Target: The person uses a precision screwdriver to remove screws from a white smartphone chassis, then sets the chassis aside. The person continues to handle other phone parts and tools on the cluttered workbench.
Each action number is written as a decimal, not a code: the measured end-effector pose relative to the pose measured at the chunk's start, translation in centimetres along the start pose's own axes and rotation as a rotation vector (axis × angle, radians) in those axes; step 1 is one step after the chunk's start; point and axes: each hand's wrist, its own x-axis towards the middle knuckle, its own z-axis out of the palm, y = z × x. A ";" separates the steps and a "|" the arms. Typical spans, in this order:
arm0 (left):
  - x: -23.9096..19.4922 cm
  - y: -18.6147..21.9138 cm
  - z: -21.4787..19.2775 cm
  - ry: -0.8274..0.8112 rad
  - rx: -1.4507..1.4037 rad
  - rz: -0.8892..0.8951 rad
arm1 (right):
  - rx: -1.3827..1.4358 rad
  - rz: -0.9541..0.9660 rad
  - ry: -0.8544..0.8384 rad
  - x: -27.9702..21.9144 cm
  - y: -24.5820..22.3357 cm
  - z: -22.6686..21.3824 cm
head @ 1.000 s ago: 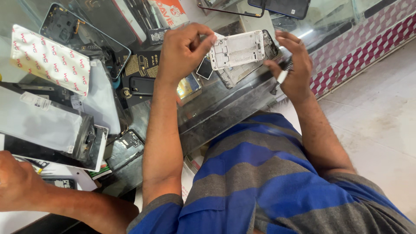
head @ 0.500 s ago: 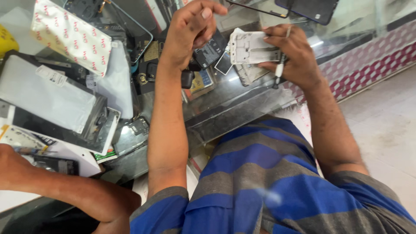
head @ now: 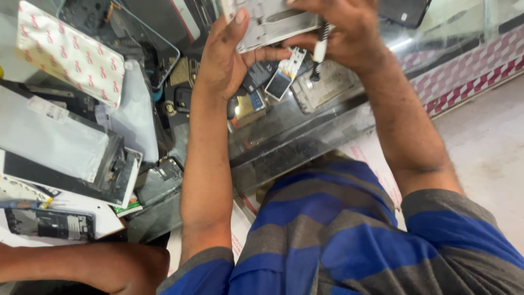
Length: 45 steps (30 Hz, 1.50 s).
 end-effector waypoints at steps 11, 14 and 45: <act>-0.1 1.9 0.8 0.084 -0.134 0.130 | 0.076 -0.104 0.311 3.2 1.4 3.2; 0.1 1.9 0.8 0.070 -0.146 0.151 | 0.237 -0.100 0.628 2.6 2.2 3.4; -0.6 -0.6 1.3 0.221 -0.138 0.077 | 0.054 -0.112 0.161 0.8 0.1 4.1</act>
